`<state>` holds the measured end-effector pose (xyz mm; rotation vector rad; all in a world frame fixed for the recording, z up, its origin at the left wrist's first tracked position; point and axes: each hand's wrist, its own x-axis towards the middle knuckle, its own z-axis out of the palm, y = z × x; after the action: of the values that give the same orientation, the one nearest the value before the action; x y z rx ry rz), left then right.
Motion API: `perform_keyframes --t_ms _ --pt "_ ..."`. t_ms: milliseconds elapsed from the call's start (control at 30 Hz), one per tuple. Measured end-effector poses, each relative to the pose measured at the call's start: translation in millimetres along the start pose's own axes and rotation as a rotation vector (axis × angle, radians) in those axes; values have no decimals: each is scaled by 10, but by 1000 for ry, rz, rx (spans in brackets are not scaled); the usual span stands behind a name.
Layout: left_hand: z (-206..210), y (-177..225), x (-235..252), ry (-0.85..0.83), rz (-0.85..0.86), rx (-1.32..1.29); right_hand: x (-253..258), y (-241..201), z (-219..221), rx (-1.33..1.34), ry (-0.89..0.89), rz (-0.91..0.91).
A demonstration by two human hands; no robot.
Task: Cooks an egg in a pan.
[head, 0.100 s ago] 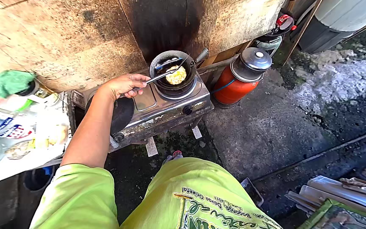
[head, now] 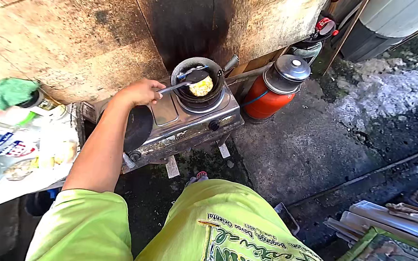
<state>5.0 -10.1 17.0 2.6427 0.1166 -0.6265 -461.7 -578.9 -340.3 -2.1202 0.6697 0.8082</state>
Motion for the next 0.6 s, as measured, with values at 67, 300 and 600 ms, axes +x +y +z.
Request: perform_keyframes --t_ms 67,300,600 --pt "-45 119 3 69 -27 312 83 -54 -89 11 -137 182" --pt "243 297 204 125 -170 656 218 115 -6 3 -70 36" --pt "246 134 432 -152 -88 195 47 -9 -49 -37 -214 197"
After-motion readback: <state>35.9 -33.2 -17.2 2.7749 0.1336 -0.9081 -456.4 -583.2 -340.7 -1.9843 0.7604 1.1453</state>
